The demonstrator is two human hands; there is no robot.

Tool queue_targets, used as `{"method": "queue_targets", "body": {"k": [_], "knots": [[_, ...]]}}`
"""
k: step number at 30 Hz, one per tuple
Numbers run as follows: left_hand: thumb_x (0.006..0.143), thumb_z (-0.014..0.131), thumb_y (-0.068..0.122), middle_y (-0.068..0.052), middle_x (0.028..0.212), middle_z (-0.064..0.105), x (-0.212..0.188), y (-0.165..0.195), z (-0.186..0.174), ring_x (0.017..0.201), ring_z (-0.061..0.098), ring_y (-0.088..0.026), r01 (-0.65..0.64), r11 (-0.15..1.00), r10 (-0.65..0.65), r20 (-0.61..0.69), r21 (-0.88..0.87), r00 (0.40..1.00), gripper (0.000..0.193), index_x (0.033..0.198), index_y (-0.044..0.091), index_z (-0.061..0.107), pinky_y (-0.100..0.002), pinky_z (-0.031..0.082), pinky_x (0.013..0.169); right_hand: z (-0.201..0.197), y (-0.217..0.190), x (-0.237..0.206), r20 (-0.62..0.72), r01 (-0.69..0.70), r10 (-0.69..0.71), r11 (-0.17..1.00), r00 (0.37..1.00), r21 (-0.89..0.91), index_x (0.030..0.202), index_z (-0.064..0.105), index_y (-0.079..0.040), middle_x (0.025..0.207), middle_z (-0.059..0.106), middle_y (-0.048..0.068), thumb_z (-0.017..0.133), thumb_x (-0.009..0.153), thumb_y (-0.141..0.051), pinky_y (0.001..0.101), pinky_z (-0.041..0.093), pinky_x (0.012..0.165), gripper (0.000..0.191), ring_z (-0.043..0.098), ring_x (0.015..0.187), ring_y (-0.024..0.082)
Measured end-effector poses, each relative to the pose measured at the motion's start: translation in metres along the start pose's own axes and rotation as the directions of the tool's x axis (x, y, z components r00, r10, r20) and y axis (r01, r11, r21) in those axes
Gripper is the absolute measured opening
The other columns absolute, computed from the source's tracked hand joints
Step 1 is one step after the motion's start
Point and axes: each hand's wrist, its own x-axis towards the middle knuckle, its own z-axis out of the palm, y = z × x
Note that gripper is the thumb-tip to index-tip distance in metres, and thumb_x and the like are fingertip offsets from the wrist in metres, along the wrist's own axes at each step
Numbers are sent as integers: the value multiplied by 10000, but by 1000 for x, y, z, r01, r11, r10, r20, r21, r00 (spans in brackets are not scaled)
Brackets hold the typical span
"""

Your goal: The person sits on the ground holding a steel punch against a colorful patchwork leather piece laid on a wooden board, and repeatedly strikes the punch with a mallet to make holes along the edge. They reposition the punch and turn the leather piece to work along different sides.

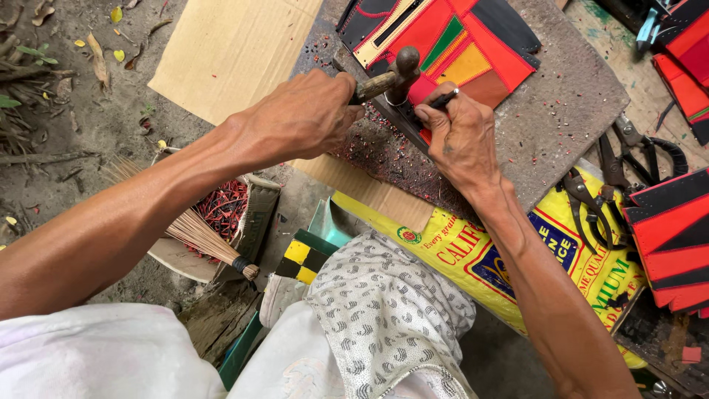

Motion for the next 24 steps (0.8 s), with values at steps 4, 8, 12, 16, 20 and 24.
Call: {"method": "queue_targets", "body": {"k": [4, 8, 12, 16, 20, 24], "knots": [[1023, 636, 295, -264, 679, 583, -3, 8, -19, 611, 588, -464, -198, 980, 200, -167, 32, 965, 377, 912, -62, 588, -561, 452, 570, 2, 2, 1, -17, 53, -54, 997, 998, -52, 955, 606, 1, 800, 645, 149, 692, 1054, -65, 361, 522, 681, 148, 703, 756, 268], [1099, 615, 301, -240, 674, 549, -10, 32, -32, 586, 533, -440, -284, 953, 232, -342, -109, 910, 366, 981, -46, 599, -540, 406, 562, 4, 7, 0, -3, 28, -28, 1000, 1000, 5, 998, 625, -13, 791, 661, 142, 681, 1057, -83, 383, 526, 673, 107, 704, 734, 294], [1103, 597, 323, -233, 642, 538, -12, 55, -40, 564, 541, -420, -238, 966, 202, -276, -104, 940, 377, 999, -38, 568, -524, 397, 517, 5, 12, 3, 7, 117, -117, 979, 993, -168, 997, 622, -5, 839, 656, 181, 710, 1045, -107, 429, 505, 658, 143, 678, 771, 371], [1111, 589, 335, -219, 586, 522, -17, 61, -52, 530, 534, -414, -211, 976, 198, -189, -50, 962, 384, 960, -16, 563, -524, 399, 540, 7, 14, 3, 5, 72, -72, 995, 997, -66, 997, 619, -9, 819, 681, 139, 691, 1042, -107, 417, 540, 660, 129, 715, 762, 334], [1089, 574, 237, -228, 650, 537, -18, 59, -54, 559, 528, -444, -414, 910, 375, -452, 14, 809, 316, 1010, -68, 551, -539, 392, 546, 5, 16, 0, 10, 121, -121, 989, 993, -82, 983, 608, -4, 843, 659, 171, 688, 1067, -94, 438, 526, 676, 147, 690, 776, 359], [1125, 564, 281, -222, 662, 561, -14, 63, -45, 582, 562, -419, -332, 943, 314, -334, 3, 889, 346, 1013, -45, 545, -515, 420, 565, 9, 19, 2, -2, 109, -111, 982, 994, -153, 944, 611, -6, 825, 661, 177, 717, 1035, -110, 441, 519, 652, 174, 689, 763, 371]]}}
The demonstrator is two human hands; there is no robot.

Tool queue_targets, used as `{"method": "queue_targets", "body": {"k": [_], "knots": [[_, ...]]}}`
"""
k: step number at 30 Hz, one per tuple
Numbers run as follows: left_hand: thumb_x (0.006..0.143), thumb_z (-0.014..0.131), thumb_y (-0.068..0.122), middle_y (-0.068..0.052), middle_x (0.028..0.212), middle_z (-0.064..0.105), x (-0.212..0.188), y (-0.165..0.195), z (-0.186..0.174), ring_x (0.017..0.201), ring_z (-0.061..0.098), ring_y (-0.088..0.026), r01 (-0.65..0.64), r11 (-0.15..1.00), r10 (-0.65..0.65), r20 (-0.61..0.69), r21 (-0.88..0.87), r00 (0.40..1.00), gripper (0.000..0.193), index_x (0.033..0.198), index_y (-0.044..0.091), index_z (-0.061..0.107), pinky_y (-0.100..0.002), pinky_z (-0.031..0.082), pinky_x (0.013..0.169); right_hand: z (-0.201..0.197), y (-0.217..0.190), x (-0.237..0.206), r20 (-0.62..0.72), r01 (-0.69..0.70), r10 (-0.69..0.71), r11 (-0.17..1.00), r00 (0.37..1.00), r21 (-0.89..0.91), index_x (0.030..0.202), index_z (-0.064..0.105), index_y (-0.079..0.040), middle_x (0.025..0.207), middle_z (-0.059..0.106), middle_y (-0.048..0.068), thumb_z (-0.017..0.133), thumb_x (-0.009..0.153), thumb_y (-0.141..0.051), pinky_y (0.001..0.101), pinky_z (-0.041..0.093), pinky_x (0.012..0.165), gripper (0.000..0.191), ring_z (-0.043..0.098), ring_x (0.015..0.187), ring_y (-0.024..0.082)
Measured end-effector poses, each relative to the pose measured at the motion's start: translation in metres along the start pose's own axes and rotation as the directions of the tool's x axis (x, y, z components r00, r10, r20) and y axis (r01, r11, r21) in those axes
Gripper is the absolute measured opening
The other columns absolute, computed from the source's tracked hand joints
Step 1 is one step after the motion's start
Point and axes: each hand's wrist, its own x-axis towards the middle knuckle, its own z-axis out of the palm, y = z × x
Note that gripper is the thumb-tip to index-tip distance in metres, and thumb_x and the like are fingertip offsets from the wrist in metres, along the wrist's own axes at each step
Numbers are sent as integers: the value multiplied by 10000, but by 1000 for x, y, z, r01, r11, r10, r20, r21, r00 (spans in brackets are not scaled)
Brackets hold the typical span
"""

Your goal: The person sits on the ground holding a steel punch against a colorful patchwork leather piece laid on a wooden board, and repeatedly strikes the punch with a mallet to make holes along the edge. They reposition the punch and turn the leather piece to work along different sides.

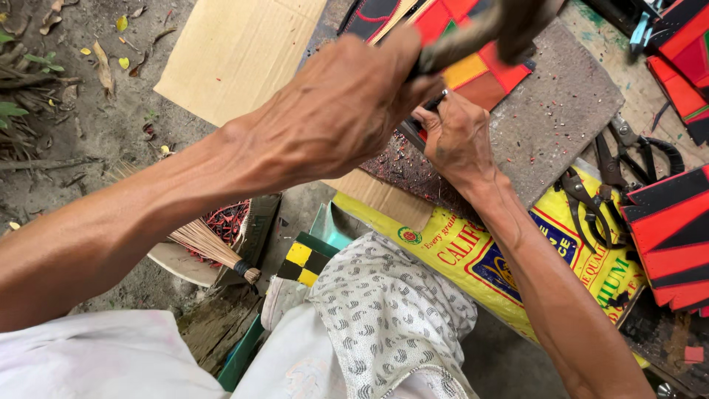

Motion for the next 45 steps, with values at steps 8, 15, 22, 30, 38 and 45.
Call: {"method": "queue_targets", "body": {"k": [8, 15, 22, 30, 38, 45], "knots": [[1114, 540, 151, -249, 893, 642, 1, 1, -15, 715, 615, -394, -217, 963, 174, -250, -157, 953, 210, 1099, -54, 582, -475, 440, 620, -2, -2, 0, -4, 29, -29, 997, 1000, 68, 960, 593, -8, 832, 642, 163, 713, 1049, -115, 449, 518, 682, 184, 675, 783, 379], [1113, 583, 252, -222, 657, 602, 4, 8, -7, 555, 575, -417, 23, 1000, -23, 39, -8, 999, 304, 1070, -47, 549, -519, 378, 476, 1, -7, 2, 3, 53, -53, 999, 999, 13, 1066, 611, 20, 865, 633, 182, 722, 997, -87, 467, 503, 670, 169, 660, 789, 394], [1064, 514, 313, -252, 586, 570, -20, -29, 10, 500, 578, -447, 335, 939, -310, 229, -79, 923, 370, 994, -49, 546, -554, 423, 496, -2, -10, -1, -16, 15, -15, 999, 1000, 42, 1009, 617, 8, 900, 667, 171, 716, 1002, -73, 454, 528, 714, 128, 683, 833, 389], [1050, 504, 352, -282, 686, 625, -20, -52, 53, 651, 649, -504, 447, 893, -429, 384, 47, 818, 425, 943, -57, 538, -596, 487, 588, -9, -9, -7, -19, -225, 243, 923, 970, 313, 963, 657, 23, 847, 745, 120, 653, 1081, -119, 335, 618, 713, 184, 760, 792, 180], [1052, 521, 373, -323, 693, 623, -25, -53, 49, 659, 630, -541, 405, 914, -389, 339, 26, 856, 458, 924, -66, 546, -605, 490, 599, -14, -3, -12, 71, -252, 244, 890, 967, 381, 1010, 634, 49, 892, 752, 87, 590, 1093, -31, 273, 636, 772, 123, 751, 864, 122], [1048, 532, 352, -324, 709, 628, -26, -54, 50, 679, 629, -549, 356, 934, -349, 311, 36, 884, 434, 932, -66, 556, -608, 481, 596, -14, -6, -10, 59, -236, 231, 904, 971, 356, 1010, 637, 44, 879, 748, 86, 610, 1089, -40, 266, 619, 743, 118, 737, 834, 115]]}}
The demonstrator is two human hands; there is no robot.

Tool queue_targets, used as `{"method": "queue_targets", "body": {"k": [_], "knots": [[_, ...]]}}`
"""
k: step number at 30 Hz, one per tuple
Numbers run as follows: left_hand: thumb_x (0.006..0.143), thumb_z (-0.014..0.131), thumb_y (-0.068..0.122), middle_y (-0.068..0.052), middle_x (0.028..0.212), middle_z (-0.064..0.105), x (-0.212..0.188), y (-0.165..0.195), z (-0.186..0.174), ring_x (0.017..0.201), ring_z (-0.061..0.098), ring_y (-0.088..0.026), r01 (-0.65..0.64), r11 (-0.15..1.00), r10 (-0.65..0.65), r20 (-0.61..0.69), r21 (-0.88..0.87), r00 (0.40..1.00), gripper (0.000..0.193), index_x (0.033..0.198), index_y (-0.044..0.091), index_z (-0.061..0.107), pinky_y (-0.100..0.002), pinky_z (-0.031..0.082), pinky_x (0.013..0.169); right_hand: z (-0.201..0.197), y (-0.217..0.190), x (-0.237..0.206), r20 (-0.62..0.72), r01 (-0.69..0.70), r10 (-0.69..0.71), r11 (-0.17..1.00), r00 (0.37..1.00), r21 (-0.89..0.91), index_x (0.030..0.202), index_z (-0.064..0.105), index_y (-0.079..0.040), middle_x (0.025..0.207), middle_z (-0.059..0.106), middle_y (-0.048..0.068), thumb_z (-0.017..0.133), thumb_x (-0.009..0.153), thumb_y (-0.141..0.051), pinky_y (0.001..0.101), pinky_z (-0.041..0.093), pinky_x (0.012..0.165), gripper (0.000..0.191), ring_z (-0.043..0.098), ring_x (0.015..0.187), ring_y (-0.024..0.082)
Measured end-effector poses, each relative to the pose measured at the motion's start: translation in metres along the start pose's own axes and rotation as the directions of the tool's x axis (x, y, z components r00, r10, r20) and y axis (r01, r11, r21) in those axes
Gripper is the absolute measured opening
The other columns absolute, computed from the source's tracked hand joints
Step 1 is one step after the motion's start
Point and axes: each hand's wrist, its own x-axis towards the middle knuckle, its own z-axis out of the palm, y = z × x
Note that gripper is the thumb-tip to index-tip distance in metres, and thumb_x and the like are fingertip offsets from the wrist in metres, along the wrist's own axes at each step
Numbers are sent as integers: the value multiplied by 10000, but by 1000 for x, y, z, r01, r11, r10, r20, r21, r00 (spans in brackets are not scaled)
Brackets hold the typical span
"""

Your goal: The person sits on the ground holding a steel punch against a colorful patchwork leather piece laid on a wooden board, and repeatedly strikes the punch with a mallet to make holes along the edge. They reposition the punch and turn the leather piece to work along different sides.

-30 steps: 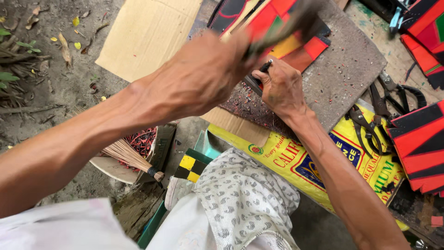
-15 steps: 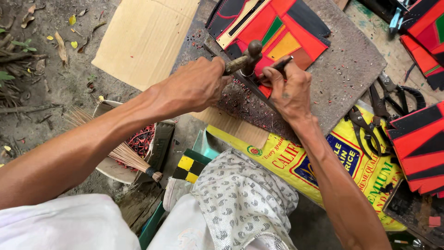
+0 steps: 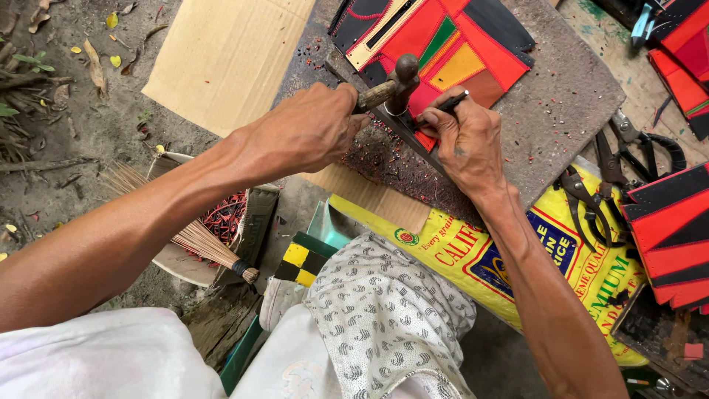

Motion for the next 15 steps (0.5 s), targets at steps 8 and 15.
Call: {"method": "queue_targets", "body": {"k": [8, 15], "knots": [[1060, 517, 356, -322, 709, 633, 0, 4, -4, 676, 646, -529, 45, 999, -44, 53, -16, 998, 452, 924, -73, 553, -590, 495, 600, -4, -10, 1, 24, 101, -99, 986, 995, -131, 962, 673, 31, 822, 718, 106, 662, 1054, -33, 296, 570, 700, 113, 740, 784, 157], [1053, 524, 346, -320, 698, 628, 0, 4, -5, 672, 646, -523, 39, 999, -38, 48, -21, 998, 441, 923, -75, 553, -589, 490, 597, -5, -11, 3, 26, -1, 3, 997, 1000, -81, 962, 695, 28, 813, 739, 86, 668, 1040, -45, 277, 583, 710, 109, 738, 783, 130]]}}
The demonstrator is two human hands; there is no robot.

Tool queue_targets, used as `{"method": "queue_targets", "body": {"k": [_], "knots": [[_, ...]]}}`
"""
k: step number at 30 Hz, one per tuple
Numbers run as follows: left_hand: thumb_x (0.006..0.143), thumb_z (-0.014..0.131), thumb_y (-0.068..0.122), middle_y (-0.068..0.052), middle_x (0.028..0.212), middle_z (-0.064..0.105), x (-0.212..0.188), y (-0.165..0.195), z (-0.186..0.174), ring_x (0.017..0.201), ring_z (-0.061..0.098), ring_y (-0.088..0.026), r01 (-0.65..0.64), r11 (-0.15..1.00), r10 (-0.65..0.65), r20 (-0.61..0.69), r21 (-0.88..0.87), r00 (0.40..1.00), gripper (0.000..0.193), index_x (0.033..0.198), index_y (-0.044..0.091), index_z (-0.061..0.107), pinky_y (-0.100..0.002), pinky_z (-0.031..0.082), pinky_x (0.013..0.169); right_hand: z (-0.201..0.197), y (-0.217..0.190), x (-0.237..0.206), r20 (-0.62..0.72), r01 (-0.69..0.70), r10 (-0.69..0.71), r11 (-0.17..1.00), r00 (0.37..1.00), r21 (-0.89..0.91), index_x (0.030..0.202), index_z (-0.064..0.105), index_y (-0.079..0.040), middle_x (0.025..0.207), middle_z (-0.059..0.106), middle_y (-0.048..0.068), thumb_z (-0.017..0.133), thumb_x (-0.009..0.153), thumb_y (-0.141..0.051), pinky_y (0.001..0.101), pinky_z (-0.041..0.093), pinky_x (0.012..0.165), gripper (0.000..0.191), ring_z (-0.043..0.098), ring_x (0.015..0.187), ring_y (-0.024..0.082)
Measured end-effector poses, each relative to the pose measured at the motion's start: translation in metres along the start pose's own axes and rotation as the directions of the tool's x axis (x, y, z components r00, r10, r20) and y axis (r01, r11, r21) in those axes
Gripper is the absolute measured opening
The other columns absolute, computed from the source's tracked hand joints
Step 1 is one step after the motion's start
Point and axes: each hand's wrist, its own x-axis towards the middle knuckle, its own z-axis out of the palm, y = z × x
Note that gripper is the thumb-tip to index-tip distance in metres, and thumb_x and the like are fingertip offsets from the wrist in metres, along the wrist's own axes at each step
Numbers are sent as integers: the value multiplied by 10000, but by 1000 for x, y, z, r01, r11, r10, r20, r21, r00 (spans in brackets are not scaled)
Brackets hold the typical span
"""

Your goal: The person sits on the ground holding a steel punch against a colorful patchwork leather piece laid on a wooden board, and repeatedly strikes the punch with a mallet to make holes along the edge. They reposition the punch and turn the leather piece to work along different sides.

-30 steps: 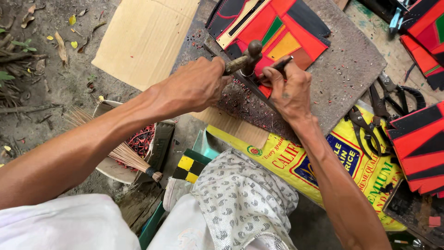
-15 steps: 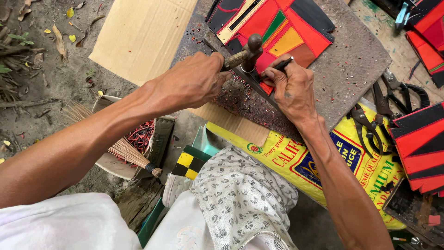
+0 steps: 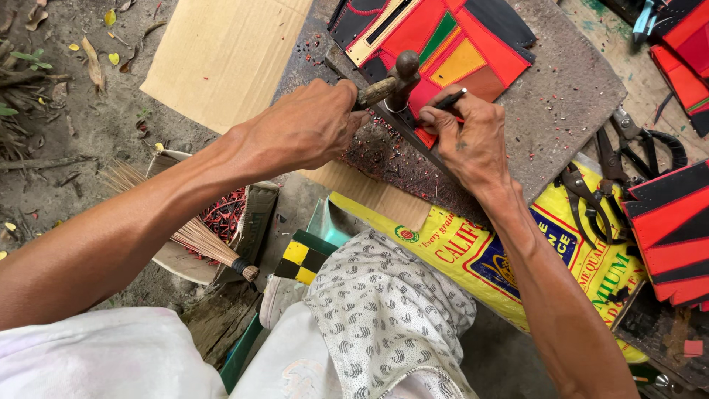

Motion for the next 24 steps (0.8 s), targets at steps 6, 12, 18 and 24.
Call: {"method": "queue_targets", "body": {"k": [6, 12, 18, 24], "knots": [[1043, 547, 323, -325, 701, 628, 2, -3, 1, 682, 639, -533, -49, 998, 50, -29, 34, 998, 424, 922, -83, 554, -591, 487, 601, 0, 4, 0, 14, -52, 52, 998, 999, 45, 967, 696, 25, 818, 743, 68, 664, 1034, -40, 264, 591, 724, 99, 729, 796, 105], [1044, 547, 326, -327, 709, 631, 2, -3, 2, 693, 641, -536, -32, 999, 33, -28, 33, 999, 427, 921, -83, 555, -591, 489, 610, -2, 3, -2, 29, -26, 26, 1000, 999, 13, 967, 691, 26, 796, 721, 69, 655, 1035, -28, 271, 576, 706, 94, 705, 772, 104], [1038, 543, 327, -323, 712, 634, 2, 0, 1, 700, 642, -535, -27, 999, 28, -27, 37, 999, 424, 922, -81, 556, -596, 490, 613, 0, 7, -4, 4, -34, 34, 999, 999, -3, 985, 691, 22, 804, 731, 63, 673, 1043, -56, 274, 584, 706, 99, 723, 784, 106], [1054, 520, 326, -323, 699, 630, 0, 1, -1, 679, 643, -531, -2, 999, 2, 7, 36, 1000, 426, 928, -79, 551, -599, 487, 619, -3, 13, -18, -30, -117, 127, 968, 991, 222, 1017, 684, 28, 913, 734, 52, 624, 1096, -123, 268, 651, 789, 181, 743, 875, 106]]}}
